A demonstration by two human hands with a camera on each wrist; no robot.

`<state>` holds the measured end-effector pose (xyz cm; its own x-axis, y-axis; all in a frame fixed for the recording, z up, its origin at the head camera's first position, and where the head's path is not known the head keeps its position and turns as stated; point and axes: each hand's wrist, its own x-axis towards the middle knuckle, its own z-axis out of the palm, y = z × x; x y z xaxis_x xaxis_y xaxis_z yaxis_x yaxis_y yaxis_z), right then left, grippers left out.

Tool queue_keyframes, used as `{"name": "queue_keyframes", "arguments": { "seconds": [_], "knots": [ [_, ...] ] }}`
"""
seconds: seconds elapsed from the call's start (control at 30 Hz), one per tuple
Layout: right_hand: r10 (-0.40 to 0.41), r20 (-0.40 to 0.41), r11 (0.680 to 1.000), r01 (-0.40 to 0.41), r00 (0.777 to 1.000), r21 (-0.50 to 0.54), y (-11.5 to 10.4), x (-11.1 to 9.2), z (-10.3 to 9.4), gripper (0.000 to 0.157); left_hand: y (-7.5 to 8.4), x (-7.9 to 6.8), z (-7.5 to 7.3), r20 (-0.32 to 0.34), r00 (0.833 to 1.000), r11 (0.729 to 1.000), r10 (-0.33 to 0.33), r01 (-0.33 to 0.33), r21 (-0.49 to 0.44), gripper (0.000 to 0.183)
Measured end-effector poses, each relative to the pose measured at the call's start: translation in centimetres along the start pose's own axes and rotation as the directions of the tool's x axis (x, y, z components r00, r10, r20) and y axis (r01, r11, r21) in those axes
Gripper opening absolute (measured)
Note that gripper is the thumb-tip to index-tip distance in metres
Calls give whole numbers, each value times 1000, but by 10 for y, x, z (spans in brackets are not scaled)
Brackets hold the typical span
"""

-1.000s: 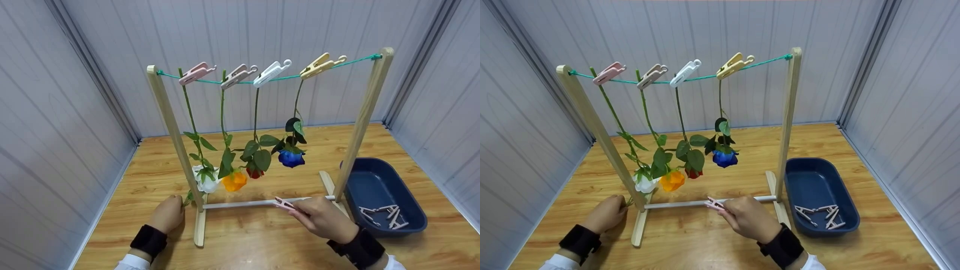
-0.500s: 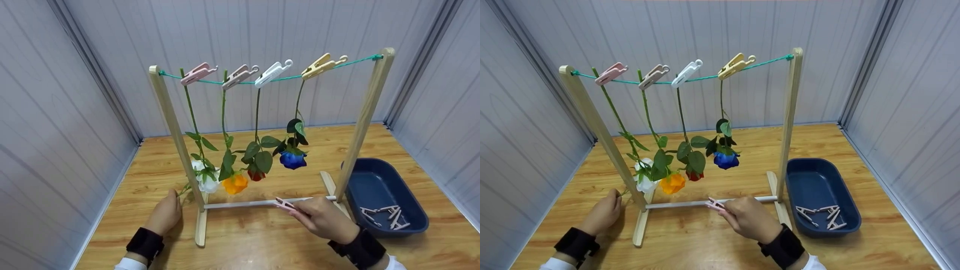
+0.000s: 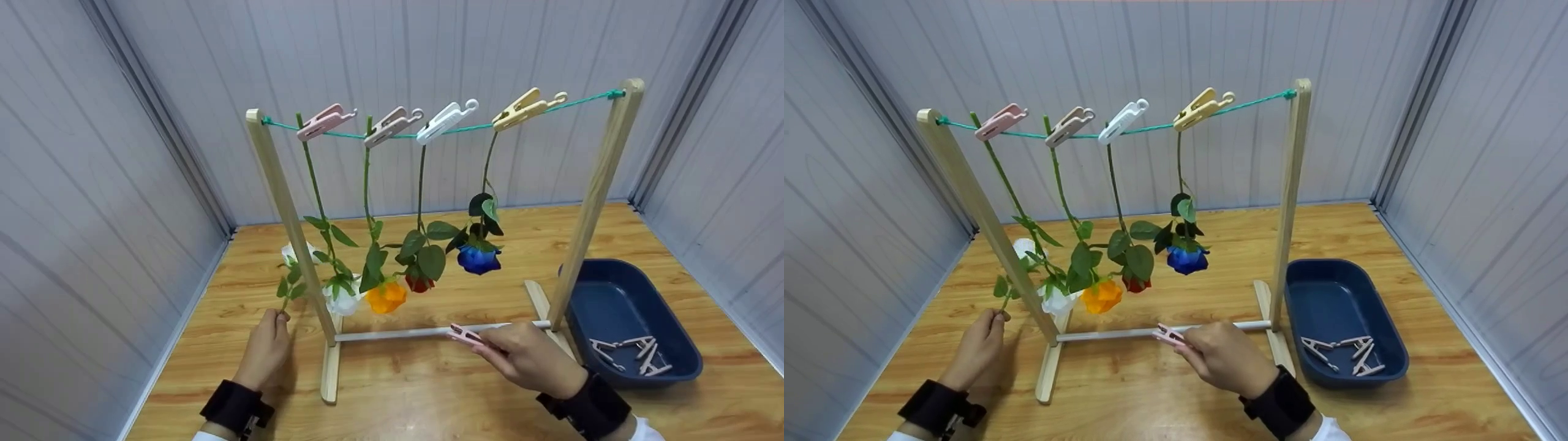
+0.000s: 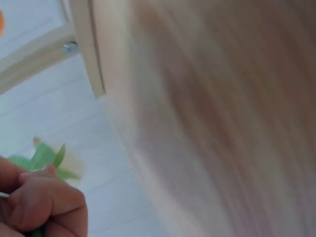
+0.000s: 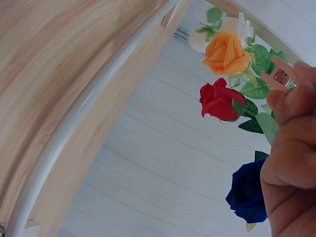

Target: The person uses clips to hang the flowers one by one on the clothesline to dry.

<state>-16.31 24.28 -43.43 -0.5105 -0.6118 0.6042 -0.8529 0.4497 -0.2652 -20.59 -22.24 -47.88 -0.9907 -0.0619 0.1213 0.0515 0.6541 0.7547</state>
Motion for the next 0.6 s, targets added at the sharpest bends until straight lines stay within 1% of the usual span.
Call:
{"name": "queue_keyframes", "arguments": {
  "seconds": [0.17, 0.27, 0.33, 0.43, 0.5, 0.6],
  "knots": [
    [4, -1, 1000, -4, 1000, 0, 0, 0, 1, 19, 13, -8, 1, -54, 998, 995, 24, -29, -94, 30],
    [0, -3, 1000, 0, 1000, 6, 0, 0, 1, 20, 20, -11, 3, -67, 997, 982, 22, -34, -185, 32],
    [-3, -5, 1000, 3, 1000, 11, 0, 0, 1, 21, 24, -12, 5, -70, 997, 965, 16, -33, -259, 33],
    [-9, -4, 1000, 9, 1000, 20, 0, 0, 2, 22, 28, -15, 6, -73, 997, 929, 0, -27, -369, 36],
    [-13, -3, 1000, 13, 1000, 23, 1, 0, 2, 22, 31, -17, 6, -77, 997, 905, -9, -25, -425, 36],
    [-12, 0, 1000, 12, 1000, 24, 1, 0, 2, 23, 35, -20, 7, -70, 997, 875, -27, -10, -484, 32]
  ]
}}
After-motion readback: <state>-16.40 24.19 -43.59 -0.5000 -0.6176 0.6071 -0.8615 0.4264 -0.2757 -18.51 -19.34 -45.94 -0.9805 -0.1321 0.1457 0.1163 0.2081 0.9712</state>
